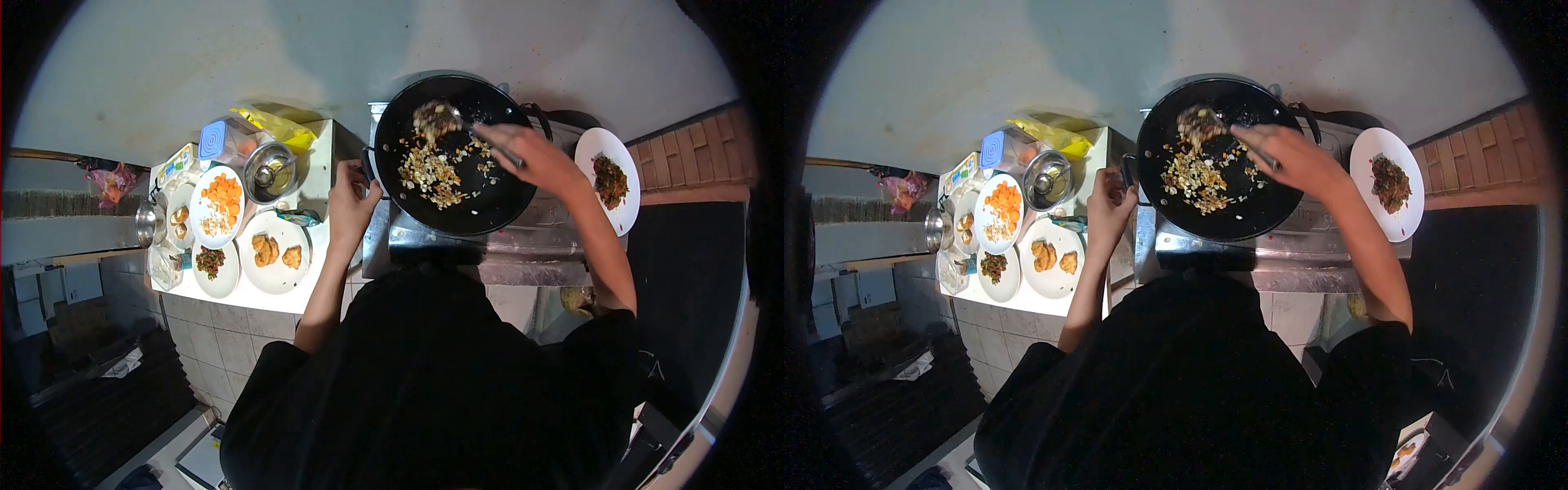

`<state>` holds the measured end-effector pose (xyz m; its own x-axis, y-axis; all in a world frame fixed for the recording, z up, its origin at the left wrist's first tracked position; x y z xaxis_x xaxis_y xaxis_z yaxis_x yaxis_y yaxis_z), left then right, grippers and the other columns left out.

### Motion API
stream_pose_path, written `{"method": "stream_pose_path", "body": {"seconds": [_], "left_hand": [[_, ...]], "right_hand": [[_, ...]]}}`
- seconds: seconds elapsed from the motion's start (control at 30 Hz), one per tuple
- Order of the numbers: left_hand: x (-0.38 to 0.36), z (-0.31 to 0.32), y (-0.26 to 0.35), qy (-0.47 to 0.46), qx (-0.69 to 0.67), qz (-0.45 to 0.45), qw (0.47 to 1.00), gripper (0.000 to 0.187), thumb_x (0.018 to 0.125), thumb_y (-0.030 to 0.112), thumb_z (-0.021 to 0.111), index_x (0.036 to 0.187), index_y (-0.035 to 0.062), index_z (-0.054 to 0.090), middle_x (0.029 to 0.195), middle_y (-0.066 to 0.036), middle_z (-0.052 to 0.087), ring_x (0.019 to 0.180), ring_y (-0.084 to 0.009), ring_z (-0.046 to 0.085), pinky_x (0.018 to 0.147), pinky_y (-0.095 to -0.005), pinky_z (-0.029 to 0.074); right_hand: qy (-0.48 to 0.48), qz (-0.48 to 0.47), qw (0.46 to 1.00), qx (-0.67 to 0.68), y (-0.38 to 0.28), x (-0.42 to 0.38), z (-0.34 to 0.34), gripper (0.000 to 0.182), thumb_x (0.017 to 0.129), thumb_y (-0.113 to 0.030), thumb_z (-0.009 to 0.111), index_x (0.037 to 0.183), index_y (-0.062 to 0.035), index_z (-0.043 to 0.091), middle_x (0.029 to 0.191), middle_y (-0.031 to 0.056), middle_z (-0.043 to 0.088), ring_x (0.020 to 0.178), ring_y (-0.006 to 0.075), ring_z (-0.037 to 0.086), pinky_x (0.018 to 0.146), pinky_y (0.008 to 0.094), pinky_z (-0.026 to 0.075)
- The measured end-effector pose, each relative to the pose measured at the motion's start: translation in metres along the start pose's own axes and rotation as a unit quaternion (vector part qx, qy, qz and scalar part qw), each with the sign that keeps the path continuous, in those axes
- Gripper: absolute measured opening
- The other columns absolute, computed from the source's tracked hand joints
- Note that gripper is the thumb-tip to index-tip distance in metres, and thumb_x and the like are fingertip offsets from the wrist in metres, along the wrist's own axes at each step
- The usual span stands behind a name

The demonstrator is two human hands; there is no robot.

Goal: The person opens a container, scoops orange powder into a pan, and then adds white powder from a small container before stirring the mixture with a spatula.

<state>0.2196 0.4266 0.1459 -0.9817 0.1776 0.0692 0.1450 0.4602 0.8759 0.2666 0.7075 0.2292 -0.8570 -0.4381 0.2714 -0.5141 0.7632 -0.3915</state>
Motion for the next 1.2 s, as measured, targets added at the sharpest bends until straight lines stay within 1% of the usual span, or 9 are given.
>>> {"method": "stream_pose_path", "body": {"seconds": [0.1, 0.37, 0.57, 0.7, 0.77, 0.87, 1.0, 1.1, 1.2], "left_hand": [[-0.001, 0.002, -0.002, -0.015, 0.015, -0.024, 0.999, 0.039, 0.085, 0.008, 0.071, 0.119, 0.0003, 0.052, 0.083, -0.008, 0.068, 0.064, -0.0093, 0.054, 0.06, -0.0247, 0.045], [-0.001, 0.002, -0.002, 0.006, -0.009, 0.007, 1.0, 0.043, 0.083, 0.01, 0.071, 0.12, -0.0011, 0.052, 0.077, -0.011, 0.063, 0.06, -0.0168, 0.054, 0.057, -0.0311, 0.044], [-0.003, 0.001, 0.0, 0.002, 0.009, -0.008, 1.0, 0.039, 0.085, 0.007, 0.07, 0.119, 0.0004, 0.053, 0.081, -0.009, 0.067, 0.062, -0.0096, 0.052, 0.058, -0.0253, 0.043], [-0.003, 0.002, -0.002, 0.003, 0.005, -0.01, 1.0, 0.038, 0.085, 0.007, 0.07, 0.119, 0.0004, 0.053, 0.08, -0.008, 0.067, 0.061, -0.009, 0.051, 0.058, -0.0249, 0.043], [-0.003, 0.002, -0.001, 0.007, 0.001, -0.006, 1.0, 0.043, 0.083, 0.009, 0.071, 0.12, -0.0002, 0.053, 0.078, -0.011, 0.063, 0.059, -0.0181, 0.055, 0.057, -0.0323, 0.045], [-0.003, 0.002, -0.004, 0.006, -0.001, -0.011, 1.0, 0.043, 0.083, 0.009, 0.071, 0.121, 0.0, 0.053, 0.078, -0.011, 0.063, 0.059, -0.0182, 0.055, 0.057, -0.0321, 0.045], [-0.003, 0.002, 0.003, 0.004, 0.005, -0.012, 1.0, 0.043, 0.083, 0.009, 0.071, 0.121, 0.0001, 0.053, 0.078, -0.011, 0.063, 0.058, -0.0179, 0.055, 0.057, -0.0318, 0.045], [-0.002, 0.002, 0.001, 0.005, 0.012, -0.014, 1.0, 0.043, 0.083, 0.01, 0.071, 0.121, 0.0002, 0.053, 0.077, -0.011, 0.063, 0.058, -0.0178, 0.055, 0.056, -0.032, 0.045], [-0.003, 0.002, 0.002, 0.003, 0.016, 0.002, 1.0, 0.04, 0.085, 0.008, 0.07, 0.121, 0.0003, 0.053, 0.077, -0.007, 0.065, 0.06, -0.008, 0.049, 0.056, -0.0245, 0.041]], "right_hand": [[-0.12, 0.053, 0.988, 0.081, -0.019, 0.002, 0.012, 0.051, 0.093, -0.008, 0.064, 0.142, -0.01, 0.052, 0.12, 0.0205, 0.065, 0.108, 0.0374, 0.063, 0.095, 0.0428, 0.05], [-0.047, -0.036, 0.998, -0.014, -0.03, 0.022, -0.002, 0.052, 0.091, -0.004, 0.061, 0.141, -0.0082, 0.053, 0.125, 0.0231, 0.063, 0.116, 0.0384, 0.06, 0.101, 0.0428, 0.049], [-0.141, 0.034, 0.987, 0.075, -0.046, -0.008, -0.001, 0.045, 0.094, -0.008, 0.058, 0.139, -0.0063, 0.054, 0.126, 0.0223, 0.063, 0.114, 0.0392, 0.061, 0.101, 0.0427, 0.049], [-0.047, 0.12, 0.991, 0.028, -0.01, -0.015, -0.037, 0.035, 0.094, -0.014, 0.063, 0.129, -0.0084, 0.064, 0.121, 0.0206, 0.066, 0.114, 0.0378, 0.062, 0.096, 0.04, 0.05], [-0.004, 0.133, 0.991, -0.025, -0.008, -0.012, -0.056, 0.028, 0.093, -0.016, 0.065, 0.12, -0.0093, 0.069, 0.11, 0.0178, 0.07, 0.103, 0.0369, 0.064, 0.092, 0.0399, 0.049], [0.024, 0.185, 0.978, -0.091, 0.035, -0.017, -0.062, 0.026, 0.092, -0.016, 0.069, 0.118, -0.011, 0.07, 0.101, 0.0114, 0.068, 0.092, 0.0279, 0.06, 0.082, 0.036, 0.05], [-0.044, 0.191, 0.98, 0.028, 0.053, -0.018, -0.015, 0.032, 0.091, -0.017, 0.071, 0.122, -0.0163, 0.069, 0.095, 0.0077, 0.068, 0.087, 0.0241, 0.059, 0.081, 0.0341, 0.048], [-0.007, 0.143, 0.984, 0.105, 0.032, -0.001, -0.014, 0.035, 0.09, -0.017, 0.071, 0.125, -0.0175, 0.068, 0.091, 0.0067, 0.068, 0.085, 0.0239, 0.058, 0.082, 0.034, 0.047], [-0.017, 0.151, 0.985, 0.083, 0.031, 0.018, -0.028, 0.035, 0.091, -0.02, 0.07, 0.126, -0.0185, 0.067, 0.101, 0.0081, 0.069, 0.093, 0.0258, 0.058, 0.087, 0.0355, 0.047]]}}
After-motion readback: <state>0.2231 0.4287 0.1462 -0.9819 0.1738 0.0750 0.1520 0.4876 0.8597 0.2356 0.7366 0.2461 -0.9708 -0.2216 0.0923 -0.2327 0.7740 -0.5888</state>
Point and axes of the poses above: each hand's wrist, its own x-axis towards the middle knuckle, its own z-axis out of the palm, y = z × x, the point moved 10 cm from there along x, towards the middle knuckle
